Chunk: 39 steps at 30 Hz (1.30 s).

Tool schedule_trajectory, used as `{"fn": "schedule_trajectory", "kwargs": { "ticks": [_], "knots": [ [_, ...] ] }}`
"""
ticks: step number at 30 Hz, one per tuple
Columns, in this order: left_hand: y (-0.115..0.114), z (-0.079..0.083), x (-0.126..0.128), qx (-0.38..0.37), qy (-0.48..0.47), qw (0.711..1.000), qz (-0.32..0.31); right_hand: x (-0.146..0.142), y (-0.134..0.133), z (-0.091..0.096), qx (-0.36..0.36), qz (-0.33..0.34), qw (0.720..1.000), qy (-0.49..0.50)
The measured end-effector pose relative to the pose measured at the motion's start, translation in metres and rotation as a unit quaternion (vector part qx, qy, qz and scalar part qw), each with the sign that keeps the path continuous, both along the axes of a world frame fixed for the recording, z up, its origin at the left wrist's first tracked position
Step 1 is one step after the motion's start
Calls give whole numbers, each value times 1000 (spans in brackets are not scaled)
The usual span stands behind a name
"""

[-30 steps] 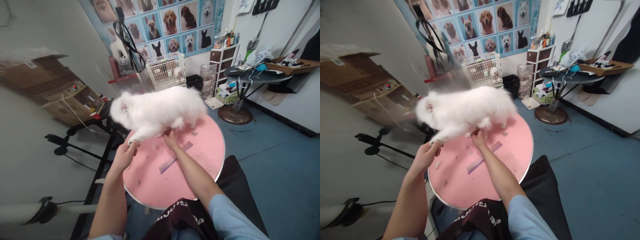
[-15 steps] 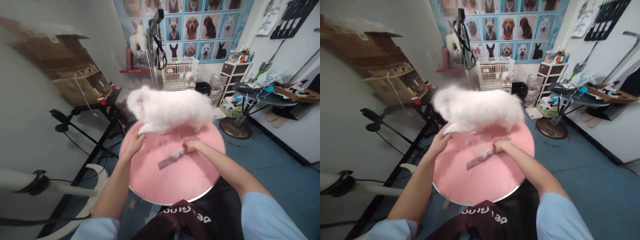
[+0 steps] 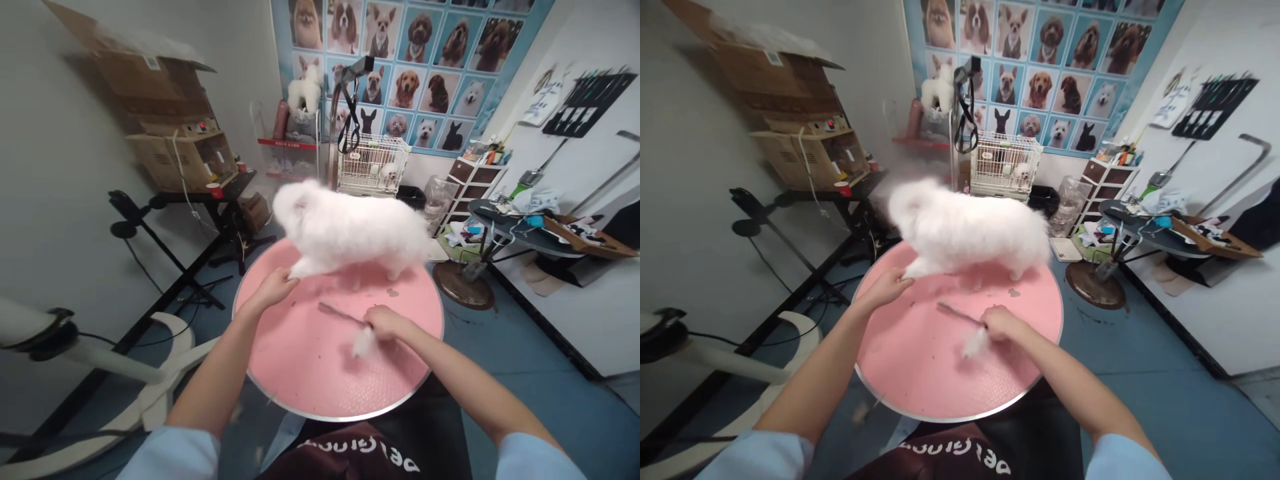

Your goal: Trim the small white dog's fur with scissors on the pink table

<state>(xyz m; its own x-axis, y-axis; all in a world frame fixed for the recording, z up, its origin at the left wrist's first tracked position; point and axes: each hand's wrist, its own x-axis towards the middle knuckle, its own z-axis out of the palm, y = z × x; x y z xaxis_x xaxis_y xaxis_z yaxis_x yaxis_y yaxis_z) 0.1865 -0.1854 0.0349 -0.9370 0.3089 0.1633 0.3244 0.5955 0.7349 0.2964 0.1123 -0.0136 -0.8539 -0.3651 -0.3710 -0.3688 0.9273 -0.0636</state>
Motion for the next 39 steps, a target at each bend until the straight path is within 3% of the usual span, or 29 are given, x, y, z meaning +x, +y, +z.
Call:
{"fn": "schedule_trajectory", "kwargs": {
  "ticks": [4,6,7,9,11,13,14,15,17,20,23,25,27,31,32,36,37,39],
  "knots": [
    [-1,5,0,0,-5,1000,-18,-9,-58,-14,-48,58,995,71],
    [2,7,-1,14,8,1000,-3,-12,-66,-16,-57,24,994,95],
    [4,8,0,22,11,1000,4,-9,-57,-15,-53,-12,993,104],
    [9,9,1,42,19,999,19,10,-13,-13,-27,-90,988,121],
    [13,12,5,57,34,997,37,45,55,-15,16,-173,974,142],
    [16,18,11,56,56,995,52,82,121,-17,102,-291,927,216],
    [18,23,14,52,69,995,56,95,145,-15,135,-297,914,241],
    [20,29,17,46,84,994,59,100,160,-12,144,-276,915,255],
    [25,45,23,40,113,991,65,86,163,2,127,-161,945,253],
    [35,67,28,40,139,987,69,19,123,32,83,25,963,255],
    [43,77,27,53,155,985,51,-45,81,58,81,50,950,297],
    [46,77,24,62,157,985,40,-64,71,67,88,118,954,263],
    [46,73,22,69,156,985,31,-68,73,72,83,178,950,241],
    [45,69,22,64,158,985,20,-63,80,79,83,138,933,321],
    [46,71,22,58,155,986,21,-62,79,79,86,154,932,317],
    [52,82,26,30,132,990,23,-54,70,80,56,333,905,260],
    [55,85,28,26,130,991,20,-52,69,81,43,343,895,283],
    [60,90,31,19,130,991,11,-52,69,86,29,293,884,364]
  ]
}}
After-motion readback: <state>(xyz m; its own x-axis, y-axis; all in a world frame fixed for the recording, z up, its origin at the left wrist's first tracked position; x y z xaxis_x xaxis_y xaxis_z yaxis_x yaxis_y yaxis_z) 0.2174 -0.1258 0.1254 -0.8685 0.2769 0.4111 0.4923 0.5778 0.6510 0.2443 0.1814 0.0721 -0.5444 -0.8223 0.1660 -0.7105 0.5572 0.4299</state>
